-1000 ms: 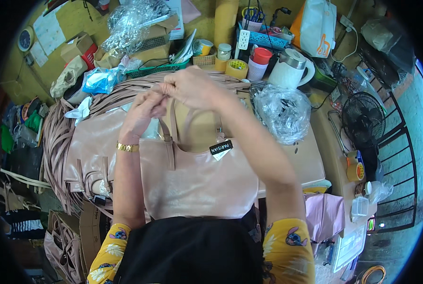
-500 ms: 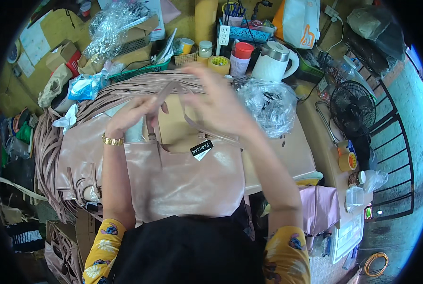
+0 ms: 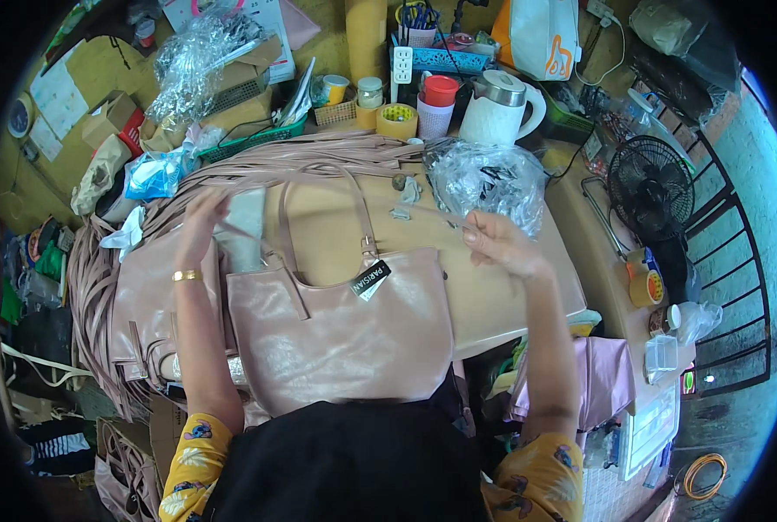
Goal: The person attaches tags to leather tote bags, wipes the surfaces of the bags with a cloth, and places the completed bags into a cardboard box.
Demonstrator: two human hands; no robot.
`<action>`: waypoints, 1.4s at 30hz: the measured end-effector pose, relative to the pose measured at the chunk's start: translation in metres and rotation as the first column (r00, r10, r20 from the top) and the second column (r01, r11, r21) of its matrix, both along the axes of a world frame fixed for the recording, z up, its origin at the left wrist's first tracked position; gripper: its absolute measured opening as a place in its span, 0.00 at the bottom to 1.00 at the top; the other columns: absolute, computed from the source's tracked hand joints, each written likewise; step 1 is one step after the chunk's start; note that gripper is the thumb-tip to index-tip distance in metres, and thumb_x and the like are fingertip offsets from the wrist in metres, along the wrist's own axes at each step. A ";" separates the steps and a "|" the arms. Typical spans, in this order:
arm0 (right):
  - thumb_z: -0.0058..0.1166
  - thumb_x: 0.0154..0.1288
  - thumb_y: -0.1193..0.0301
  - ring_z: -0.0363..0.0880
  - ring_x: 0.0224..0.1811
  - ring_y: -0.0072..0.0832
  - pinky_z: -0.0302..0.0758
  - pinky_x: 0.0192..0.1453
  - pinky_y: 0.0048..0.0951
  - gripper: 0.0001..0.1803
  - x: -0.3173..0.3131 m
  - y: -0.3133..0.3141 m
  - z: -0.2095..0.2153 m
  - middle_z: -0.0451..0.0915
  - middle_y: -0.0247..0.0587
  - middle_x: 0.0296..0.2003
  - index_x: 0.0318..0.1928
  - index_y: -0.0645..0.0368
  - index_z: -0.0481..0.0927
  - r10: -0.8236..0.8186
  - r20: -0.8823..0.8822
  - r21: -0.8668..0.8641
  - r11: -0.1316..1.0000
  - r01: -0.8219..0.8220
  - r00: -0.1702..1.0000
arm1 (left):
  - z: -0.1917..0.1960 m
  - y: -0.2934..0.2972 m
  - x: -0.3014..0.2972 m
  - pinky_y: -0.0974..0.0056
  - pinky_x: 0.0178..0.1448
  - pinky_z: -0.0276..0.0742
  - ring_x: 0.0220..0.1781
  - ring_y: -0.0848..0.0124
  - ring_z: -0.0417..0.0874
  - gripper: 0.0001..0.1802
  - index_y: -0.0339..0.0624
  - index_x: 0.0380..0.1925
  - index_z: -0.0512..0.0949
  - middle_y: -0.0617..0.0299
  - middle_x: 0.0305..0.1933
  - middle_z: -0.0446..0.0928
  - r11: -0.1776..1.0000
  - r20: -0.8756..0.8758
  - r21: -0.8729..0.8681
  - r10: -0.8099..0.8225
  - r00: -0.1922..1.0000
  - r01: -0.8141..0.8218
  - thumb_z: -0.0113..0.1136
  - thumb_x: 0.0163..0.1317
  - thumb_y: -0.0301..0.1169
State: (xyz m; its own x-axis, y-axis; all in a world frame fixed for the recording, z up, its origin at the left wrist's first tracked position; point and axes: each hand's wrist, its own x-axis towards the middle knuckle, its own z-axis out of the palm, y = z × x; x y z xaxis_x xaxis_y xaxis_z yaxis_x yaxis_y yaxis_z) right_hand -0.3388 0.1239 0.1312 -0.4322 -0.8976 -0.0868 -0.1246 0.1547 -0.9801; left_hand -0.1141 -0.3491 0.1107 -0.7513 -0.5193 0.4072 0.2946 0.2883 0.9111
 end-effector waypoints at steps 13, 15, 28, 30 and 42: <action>0.55 0.70 0.72 0.79 0.39 0.21 0.75 0.43 0.24 0.24 0.105 -0.017 -0.113 0.79 0.36 0.37 0.62 0.60 0.63 -0.222 0.446 0.025 0.972 0.236 0.867 | -0.096 0.278 0.020 0.40 0.76 0.47 0.74 0.39 0.56 0.39 0.34 0.70 0.57 0.33 0.73 0.53 0.644 0.406 -0.718 0.083 0.910 0.262 0.54 0.67 0.47; 0.56 0.68 0.74 0.79 0.39 0.21 0.74 0.41 0.23 0.25 0.110 -0.020 -0.119 0.80 0.36 0.37 0.62 0.61 0.63 -0.249 0.372 0.019 0.965 0.260 0.894 | -0.089 0.280 0.021 0.42 0.76 0.50 0.74 0.38 0.57 0.37 0.34 0.70 0.58 0.32 0.73 0.54 0.752 0.411 -0.593 -0.025 0.911 0.288 0.54 0.68 0.44; 0.51 0.68 0.79 0.75 0.22 0.19 0.72 0.27 0.24 0.11 0.111 -0.015 -0.102 0.72 0.35 0.25 0.47 0.64 0.66 -0.331 -0.078 -0.060 0.943 0.327 0.940 | -0.099 0.190 -0.086 0.72 0.35 0.76 0.32 0.76 0.82 0.12 0.37 0.43 0.76 0.61 0.30 0.83 0.867 0.293 0.475 -0.319 0.901 0.153 0.66 0.61 0.25; 0.49 0.69 0.79 0.75 0.21 0.20 0.71 0.25 0.23 0.09 0.093 -0.036 -0.070 0.73 0.35 0.24 0.47 0.64 0.66 -0.458 -0.002 -0.199 0.872 0.448 0.889 | -0.082 0.199 -0.066 0.75 0.35 0.75 0.32 0.81 0.80 0.10 0.37 0.42 0.77 0.62 0.32 0.83 0.815 0.192 0.533 -0.378 0.906 0.228 0.66 0.62 0.24; 0.55 0.67 0.79 0.75 0.24 0.16 0.70 0.24 0.17 0.12 0.033 -0.118 -0.063 0.78 0.34 0.28 0.49 0.61 0.71 0.186 0.153 -0.071 0.982 -0.177 0.971 | -0.079 0.226 -0.017 0.71 0.53 0.75 0.46 0.77 0.80 0.20 0.38 0.48 0.71 0.63 0.42 0.79 0.825 0.082 0.404 -0.464 0.882 0.396 0.68 0.58 0.21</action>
State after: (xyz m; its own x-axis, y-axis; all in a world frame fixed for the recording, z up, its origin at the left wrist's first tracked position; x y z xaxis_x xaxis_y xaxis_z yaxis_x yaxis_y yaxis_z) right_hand -0.3056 0.0062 0.0679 -0.2467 -0.9651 -0.0878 0.0122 0.0875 -0.9961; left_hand -0.1314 -0.1230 0.0318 -0.9722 -0.2119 0.0999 0.1420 -0.1938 0.9707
